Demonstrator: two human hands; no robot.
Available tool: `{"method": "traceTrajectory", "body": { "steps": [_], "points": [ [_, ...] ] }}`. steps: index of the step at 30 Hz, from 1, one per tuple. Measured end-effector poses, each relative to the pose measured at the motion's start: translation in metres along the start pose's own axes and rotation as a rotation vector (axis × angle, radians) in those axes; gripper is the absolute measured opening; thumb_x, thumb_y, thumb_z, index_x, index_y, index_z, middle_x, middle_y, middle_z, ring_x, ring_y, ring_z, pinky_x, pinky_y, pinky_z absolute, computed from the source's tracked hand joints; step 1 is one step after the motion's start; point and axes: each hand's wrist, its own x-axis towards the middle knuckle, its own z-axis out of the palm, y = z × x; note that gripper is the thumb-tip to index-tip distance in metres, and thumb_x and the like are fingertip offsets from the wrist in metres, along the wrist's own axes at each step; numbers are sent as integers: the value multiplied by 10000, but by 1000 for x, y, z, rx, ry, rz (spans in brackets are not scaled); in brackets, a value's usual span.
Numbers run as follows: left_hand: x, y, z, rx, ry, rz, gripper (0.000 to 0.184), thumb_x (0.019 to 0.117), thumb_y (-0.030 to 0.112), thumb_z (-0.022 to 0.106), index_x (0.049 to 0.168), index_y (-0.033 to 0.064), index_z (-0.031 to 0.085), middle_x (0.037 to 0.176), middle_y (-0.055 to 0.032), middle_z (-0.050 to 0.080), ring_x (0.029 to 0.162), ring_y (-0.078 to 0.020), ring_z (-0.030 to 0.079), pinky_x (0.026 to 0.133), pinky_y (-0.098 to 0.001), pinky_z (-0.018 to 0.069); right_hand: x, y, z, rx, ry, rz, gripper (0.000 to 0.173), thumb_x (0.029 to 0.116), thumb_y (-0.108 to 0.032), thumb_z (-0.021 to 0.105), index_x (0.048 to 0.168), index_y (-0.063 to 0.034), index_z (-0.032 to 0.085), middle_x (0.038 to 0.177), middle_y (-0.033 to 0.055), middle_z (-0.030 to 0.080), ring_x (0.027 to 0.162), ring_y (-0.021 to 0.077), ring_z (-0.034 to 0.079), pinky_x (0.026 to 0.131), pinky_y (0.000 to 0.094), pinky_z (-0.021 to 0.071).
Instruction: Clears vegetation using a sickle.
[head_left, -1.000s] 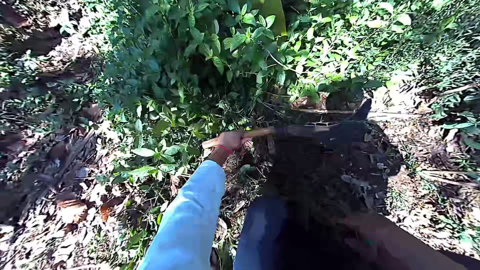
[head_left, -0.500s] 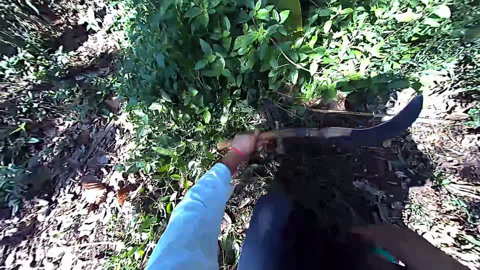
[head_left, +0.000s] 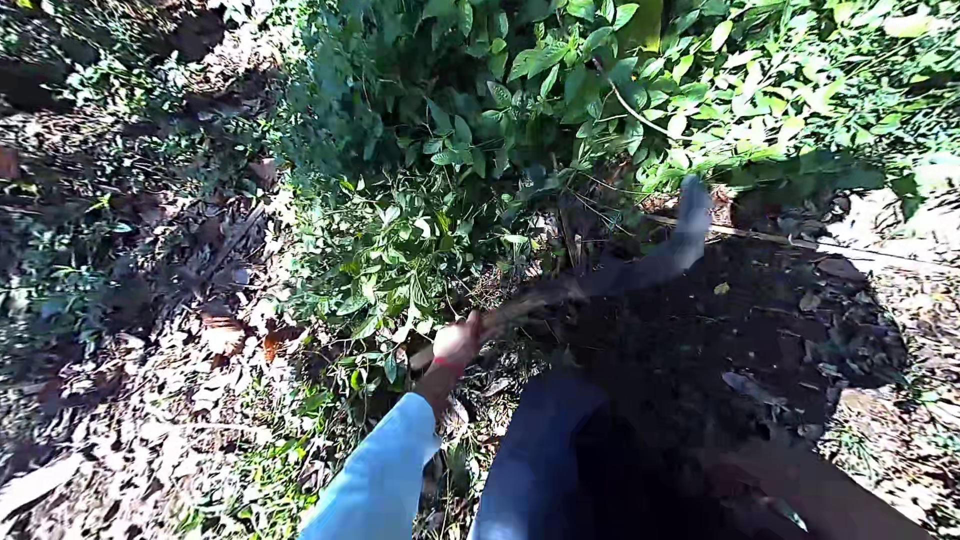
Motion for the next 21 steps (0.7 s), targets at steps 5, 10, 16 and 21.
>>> {"method": "traceTrajectory", "body": {
  "steps": [5,10,16,21],
  "points": [
    [98,28,-61,123,224,258,598,1016,529,559,1421,89,563,1126,-279,700,1034,-499,681,834,-693,522,18,3,-2,-15,-4,-7,393,1001,-187,640,1332,23,614,1154,282,680,1048,502,657,927,715,468],
    [-98,-222,122,-368,226,-755,646,1041,592,435,1316,51,654,1215,-291,678,1165,-493,637,971,-705,471,7,5,1,-8,-77,4,404,1014,-195,628,1346,34,605,1202,315,653,1090,528,638,953,715,460],
    [-142,-126,138,-390,0,-674,617,1047,592,424,1373,96,592,1142,-252,706,1087,-446,682,926,-656,519,9,15,-8,63,-100,18,426,1035,-193,576,1387,46,559,1216,310,644,1111,500,633,978,670,472],
    [3,-16,-7,-42,109,-6,557,1031,512,541,1348,58,603,1130,-267,700,1079,-478,672,898,-664,506,22,3,-11,49,-61,39,440,1040,-171,569,1395,88,543,1271,331,627,1170,515,610,1032,658,442]
  ]
}}
